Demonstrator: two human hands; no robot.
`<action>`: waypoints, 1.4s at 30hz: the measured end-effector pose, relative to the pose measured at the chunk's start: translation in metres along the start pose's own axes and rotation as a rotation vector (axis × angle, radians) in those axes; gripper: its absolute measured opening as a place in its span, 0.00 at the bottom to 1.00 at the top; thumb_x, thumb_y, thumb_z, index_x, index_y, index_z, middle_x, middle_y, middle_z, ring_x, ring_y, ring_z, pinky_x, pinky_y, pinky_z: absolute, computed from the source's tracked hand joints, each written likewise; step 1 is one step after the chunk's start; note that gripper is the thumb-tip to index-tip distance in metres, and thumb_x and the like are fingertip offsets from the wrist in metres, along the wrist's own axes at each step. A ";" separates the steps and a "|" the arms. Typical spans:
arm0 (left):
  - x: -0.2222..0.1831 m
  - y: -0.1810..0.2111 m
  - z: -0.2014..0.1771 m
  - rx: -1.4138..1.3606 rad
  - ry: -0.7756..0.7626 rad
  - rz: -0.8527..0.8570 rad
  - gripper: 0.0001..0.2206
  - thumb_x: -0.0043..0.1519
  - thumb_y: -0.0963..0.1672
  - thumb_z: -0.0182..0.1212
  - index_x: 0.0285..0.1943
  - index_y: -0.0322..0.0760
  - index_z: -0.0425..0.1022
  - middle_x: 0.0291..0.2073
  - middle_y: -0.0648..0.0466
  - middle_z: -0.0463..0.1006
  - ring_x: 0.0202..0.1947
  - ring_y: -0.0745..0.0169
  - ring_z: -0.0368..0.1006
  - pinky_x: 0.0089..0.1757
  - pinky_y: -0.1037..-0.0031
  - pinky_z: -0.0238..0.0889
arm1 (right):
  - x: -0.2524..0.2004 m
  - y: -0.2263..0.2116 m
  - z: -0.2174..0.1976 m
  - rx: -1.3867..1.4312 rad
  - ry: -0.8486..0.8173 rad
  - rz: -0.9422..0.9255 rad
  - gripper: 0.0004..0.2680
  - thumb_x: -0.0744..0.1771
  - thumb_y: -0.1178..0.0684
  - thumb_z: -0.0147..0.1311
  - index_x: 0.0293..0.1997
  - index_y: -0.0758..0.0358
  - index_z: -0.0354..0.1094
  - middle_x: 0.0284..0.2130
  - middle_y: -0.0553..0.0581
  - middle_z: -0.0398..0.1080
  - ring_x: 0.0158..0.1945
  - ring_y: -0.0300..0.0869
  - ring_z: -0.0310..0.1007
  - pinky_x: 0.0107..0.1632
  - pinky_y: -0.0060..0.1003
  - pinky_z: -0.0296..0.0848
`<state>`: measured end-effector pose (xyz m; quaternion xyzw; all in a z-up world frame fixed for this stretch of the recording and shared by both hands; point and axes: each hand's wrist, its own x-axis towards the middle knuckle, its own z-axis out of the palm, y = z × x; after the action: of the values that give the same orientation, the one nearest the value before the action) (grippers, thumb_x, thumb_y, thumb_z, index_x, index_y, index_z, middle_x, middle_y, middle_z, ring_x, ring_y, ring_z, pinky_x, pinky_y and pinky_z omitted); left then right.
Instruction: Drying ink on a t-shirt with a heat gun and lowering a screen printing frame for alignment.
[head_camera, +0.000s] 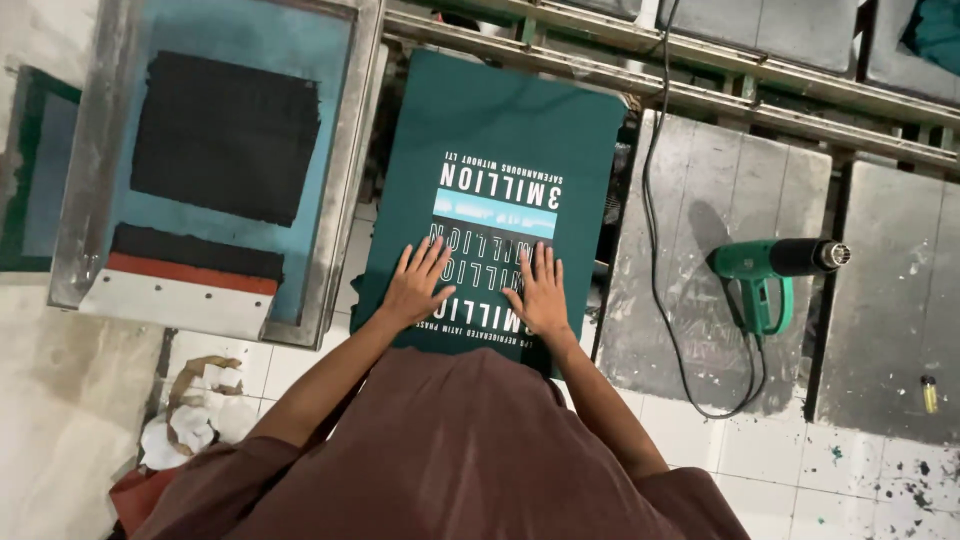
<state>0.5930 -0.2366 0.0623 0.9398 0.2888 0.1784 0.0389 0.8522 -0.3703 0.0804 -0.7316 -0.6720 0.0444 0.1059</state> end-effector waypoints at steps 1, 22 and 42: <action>0.007 -0.002 -0.001 -0.018 0.012 -0.018 0.34 0.67 0.60 0.43 0.77 0.41 0.60 0.74 0.43 0.61 0.71 0.42 0.59 0.65 0.46 0.50 | 0.002 0.004 0.000 -0.005 -0.010 0.012 0.32 0.69 0.28 0.39 0.79 0.58 0.41 0.75 0.72 0.43 0.77 0.65 0.41 0.72 0.65 0.44; 0.027 -0.028 0.017 -0.303 -0.072 -0.144 0.34 0.58 0.57 0.59 0.72 0.42 0.66 0.73 0.46 0.62 0.74 0.48 0.55 0.70 0.51 0.41 | 0.137 -0.037 0.013 -0.042 -0.293 -0.295 0.26 0.72 0.32 0.32 0.81 0.44 0.35 0.78 0.53 0.37 0.80 0.53 0.35 0.74 0.66 0.33; 0.045 -0.021 -0.002 -0.154 -0.117 -0.084 0.34 0.63 0.55 0.53 0.76 0.36 0.60 0.73 0.41 0.61 0.74 0.44 0.56 0.69 0.52 0.45 | 0.168 -0.022 0.001 -0.040 -0.086 -0.090 0.28 0.72 0.30 0.32 0.81 0.50 0.37 0.77 0.64 0.41 0.79 0.57 0.40 0.75 0.62 0.40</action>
<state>0.6155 -0.1943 0.0742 0.9299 0.3109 0.1432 0.1350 0.8461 -0.2022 0.0974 -0.6999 -0.7090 0.0575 0.0642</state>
